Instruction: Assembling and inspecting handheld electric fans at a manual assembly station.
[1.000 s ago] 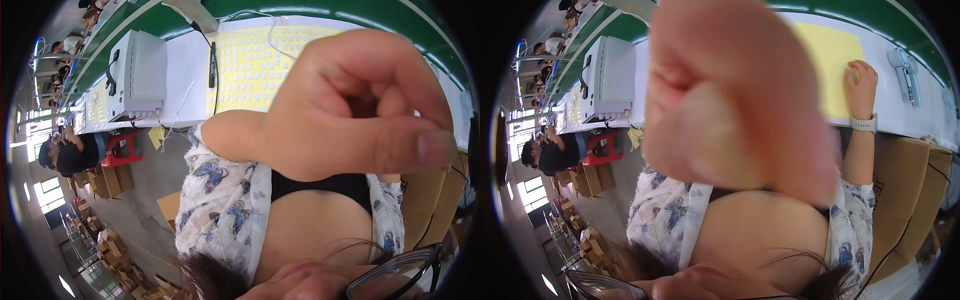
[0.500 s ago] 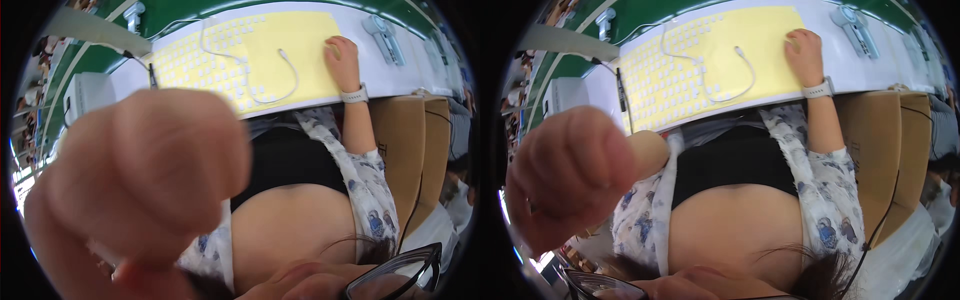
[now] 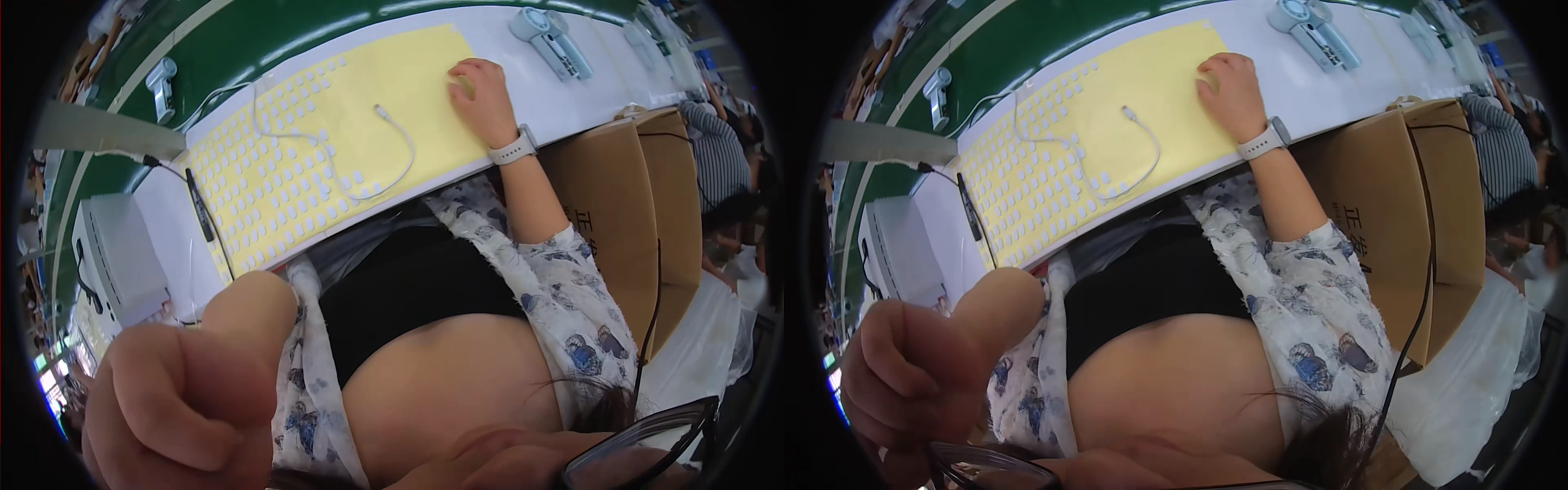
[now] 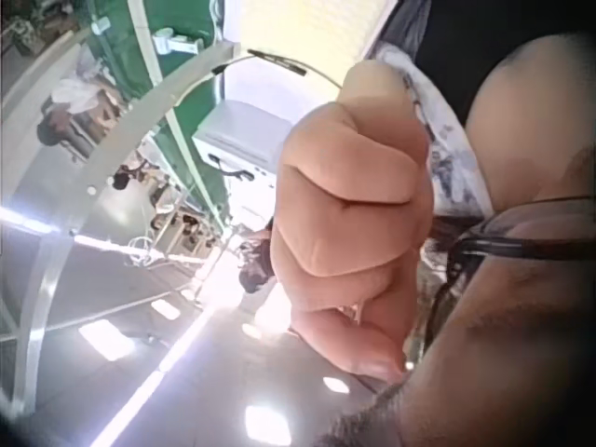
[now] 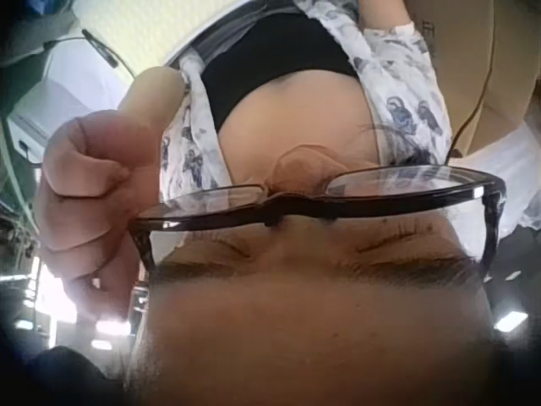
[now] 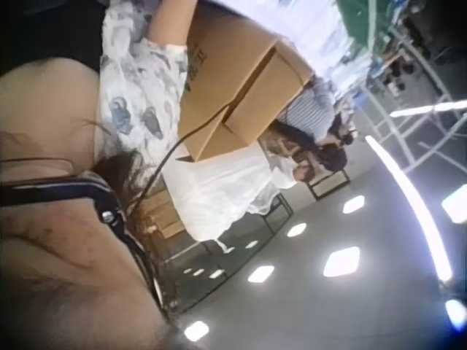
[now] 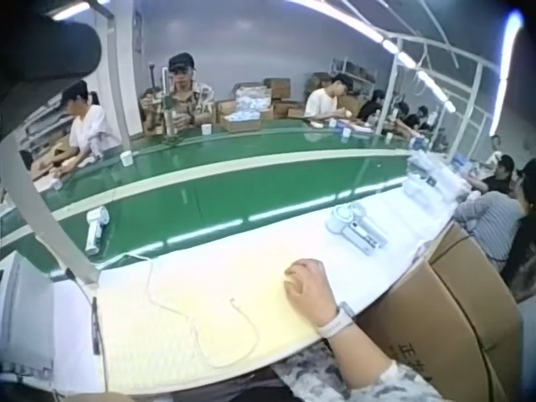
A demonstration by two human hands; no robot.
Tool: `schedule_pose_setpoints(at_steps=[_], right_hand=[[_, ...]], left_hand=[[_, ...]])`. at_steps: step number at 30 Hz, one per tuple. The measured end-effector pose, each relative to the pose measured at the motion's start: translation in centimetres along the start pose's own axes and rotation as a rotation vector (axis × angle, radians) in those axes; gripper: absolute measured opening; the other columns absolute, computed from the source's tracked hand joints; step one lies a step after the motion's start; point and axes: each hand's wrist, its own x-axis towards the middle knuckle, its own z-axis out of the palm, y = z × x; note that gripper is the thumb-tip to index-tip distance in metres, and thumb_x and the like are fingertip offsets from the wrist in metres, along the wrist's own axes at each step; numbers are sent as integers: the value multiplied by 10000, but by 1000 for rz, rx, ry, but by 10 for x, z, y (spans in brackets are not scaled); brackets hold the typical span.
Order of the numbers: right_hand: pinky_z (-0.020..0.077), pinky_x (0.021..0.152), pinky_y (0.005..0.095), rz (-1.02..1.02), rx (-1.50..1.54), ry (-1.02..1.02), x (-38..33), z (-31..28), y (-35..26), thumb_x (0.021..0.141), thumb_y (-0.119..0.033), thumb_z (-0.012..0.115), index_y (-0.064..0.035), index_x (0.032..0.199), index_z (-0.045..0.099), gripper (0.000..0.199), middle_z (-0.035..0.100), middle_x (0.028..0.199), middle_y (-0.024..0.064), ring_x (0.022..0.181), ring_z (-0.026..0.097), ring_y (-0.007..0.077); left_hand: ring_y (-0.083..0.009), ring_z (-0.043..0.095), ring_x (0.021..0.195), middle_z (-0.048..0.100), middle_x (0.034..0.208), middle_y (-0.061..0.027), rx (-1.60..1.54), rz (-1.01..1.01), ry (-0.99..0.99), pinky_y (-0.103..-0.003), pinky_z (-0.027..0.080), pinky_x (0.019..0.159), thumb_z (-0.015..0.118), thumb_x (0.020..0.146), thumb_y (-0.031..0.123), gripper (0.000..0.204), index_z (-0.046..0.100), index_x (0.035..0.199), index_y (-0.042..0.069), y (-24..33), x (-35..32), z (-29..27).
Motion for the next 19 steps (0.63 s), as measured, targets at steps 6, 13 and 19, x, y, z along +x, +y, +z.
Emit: schedule_pose_setpoints(at_steps=[6,13,19], right_hand=[[387,961,394,0,53,38,0,1,0,741,-102,663,-77,944,638,206,579,1064,104,1073,480,315],[400,946,390,20,119,37,2,4,-9,725,-87,658,-70,916,629,194,576,1031,103,1067,483,307],[407,946,392,1,128,5,6,4,-9,716,-83,657,-82,908,635,194,576,1028,108,1060,490,308]], left_hand=[[-42,359,541,355,650,100,0,203,13,-199,304,500,473,859,120,197,451,687,212,-10,13,10],[-47,400,532,386,650,68,417,849,269,-185,324,480,510,889,147,155,480,741,178,-14,7,3],[-28,417,508,507,606,44,565,719,97,-221,289,443,626,850,406,322,628,918,91,4,-21,-49]])
